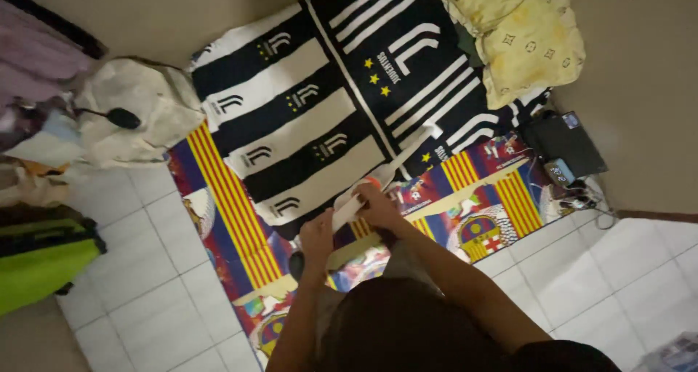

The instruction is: The person assembles a handheld vacuum cleaner by attaching its extension tube and vacuum head, then vacuums the bed cover.

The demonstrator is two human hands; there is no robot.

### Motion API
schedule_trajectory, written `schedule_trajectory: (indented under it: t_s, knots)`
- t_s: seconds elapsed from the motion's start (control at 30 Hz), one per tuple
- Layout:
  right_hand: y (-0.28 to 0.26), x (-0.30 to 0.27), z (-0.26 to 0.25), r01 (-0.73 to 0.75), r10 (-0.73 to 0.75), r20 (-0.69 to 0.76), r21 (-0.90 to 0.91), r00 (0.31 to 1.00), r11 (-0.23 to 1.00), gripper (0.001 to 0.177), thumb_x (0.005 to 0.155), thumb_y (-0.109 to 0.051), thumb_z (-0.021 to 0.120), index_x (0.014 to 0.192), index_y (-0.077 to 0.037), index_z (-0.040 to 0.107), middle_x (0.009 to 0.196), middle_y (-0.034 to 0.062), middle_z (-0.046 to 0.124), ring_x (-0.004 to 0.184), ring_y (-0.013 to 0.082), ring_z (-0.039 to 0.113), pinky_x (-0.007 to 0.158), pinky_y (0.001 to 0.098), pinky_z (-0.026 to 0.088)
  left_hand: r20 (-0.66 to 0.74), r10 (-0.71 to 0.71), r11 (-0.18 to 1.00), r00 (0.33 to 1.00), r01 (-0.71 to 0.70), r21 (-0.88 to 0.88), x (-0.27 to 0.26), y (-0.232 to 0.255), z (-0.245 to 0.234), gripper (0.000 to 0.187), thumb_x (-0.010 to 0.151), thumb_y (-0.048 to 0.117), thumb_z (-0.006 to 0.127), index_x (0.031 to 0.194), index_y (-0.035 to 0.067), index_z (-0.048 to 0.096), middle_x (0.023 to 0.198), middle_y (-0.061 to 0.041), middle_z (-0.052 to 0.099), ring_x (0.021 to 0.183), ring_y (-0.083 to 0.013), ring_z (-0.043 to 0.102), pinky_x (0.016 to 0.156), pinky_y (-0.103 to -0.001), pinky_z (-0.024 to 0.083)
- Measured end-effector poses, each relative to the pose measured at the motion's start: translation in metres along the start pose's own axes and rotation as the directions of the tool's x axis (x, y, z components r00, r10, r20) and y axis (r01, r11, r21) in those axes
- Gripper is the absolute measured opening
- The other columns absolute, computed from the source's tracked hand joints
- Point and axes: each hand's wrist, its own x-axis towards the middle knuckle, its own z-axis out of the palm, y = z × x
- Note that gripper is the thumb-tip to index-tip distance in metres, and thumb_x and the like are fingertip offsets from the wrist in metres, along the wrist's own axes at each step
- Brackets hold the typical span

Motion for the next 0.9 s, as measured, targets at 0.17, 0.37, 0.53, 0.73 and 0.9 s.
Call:
schedule_trajectory:
  t_s: [0.17,0.37,0.53,0.73,0.9]
  knots:
    - [-0.059,0.007,0.097,-0.020,0.019,0.021,0.017,1.000,1.000,0.055,0.072,-0.002,0.081,0.121,-0.012,0.058,0.112,0.0077,0.057,0.099,0.0217,0.065,0.081,0.0351,0.057,-0.132,0.100,0.993,0.986,-0.090,0.080,-0.007,-0.079,-0.101,0.039,0.097,0.039,0.061,0.088,0.005,0.077,0.060,-0.019,0.064,0.050,-0.0310,0.065,0.050,-0.044,0.048]
    - [-0.137,0.004,0.207,0.046,-0.097,0.165,0.287,0.982,0.957,0.055,0.078,0.001,0.079,0.128,-0.008,0.057,0.118,0.0106,0.052,0.106,0.0224,0.062,0.087,0.0342,0.061,-0.208,0.017,0.999,0.978,-0.006,0.052,-0.053,-0.140,-0.224,0.043,0.103,0.028,0.063,0.072,0.000,0.071,0.051,-0.015,0.055,0.046,-0.0255,0.052,0.049,-0.041,0.041]
    - [-0.215,-0.002,0.251,0.112,-0.180,0.360,0.202,0.915,0.973,0.051,0.083,-0.005,0.082,0.126,-0.007,0.055,0.123,0.0091,0.054,0.112,0.0206,0.065,0.092,0.0329,0.060,-0.260,0.017,0.991,0.965,0.018,0.129,-0.106,-0.150,-0.302,0.044,0.105,0.022,0.058,0.068,0.000,0.066,0.053,-0.012,0.057,0.047,-0.0168,0.053,0.052,-0.036,0.041]
    - [-0.253,-0.021,0.275,0.182,-0.277,0.447,0.243,0.851,0.953,0.053,0.077,-0.002,0.079,0.126,-0.007,0.059,0.132,0.0100,0.057,0.112,0.0213,0.069,0.091,0.0317,0.062,-0.353,0.045,0.994,0.935,-0.005,0.113,-0.157,-0.114,-0.341,0.024,0.097,0.019,0.060,0.090,-0.001,0.073,0.056,-0.012,0.056,0.048,-0.0217,0.052,0.049,-0.034,0.042]
    - [-0.258,-0.033,0.264,0.103,-0.159,0.523,0.134,0.837,0.986,0.054,0.083,-0.003,0.076,0.132,-0.008,0.056,0.143,0.0109,0.051,0.111,0.0219,0.068,0.092,0.0338,0.060,-0.379,0.132,0.983,0.916,-0.071,0.170,-0.180,-0.142,-0.321,0.024,0.096,0.019,0.064,0.082,0.001,0.071,0.065,-0.014,0.060,0.054,-0.0249,0.059,0.056,-0.035,0.047]
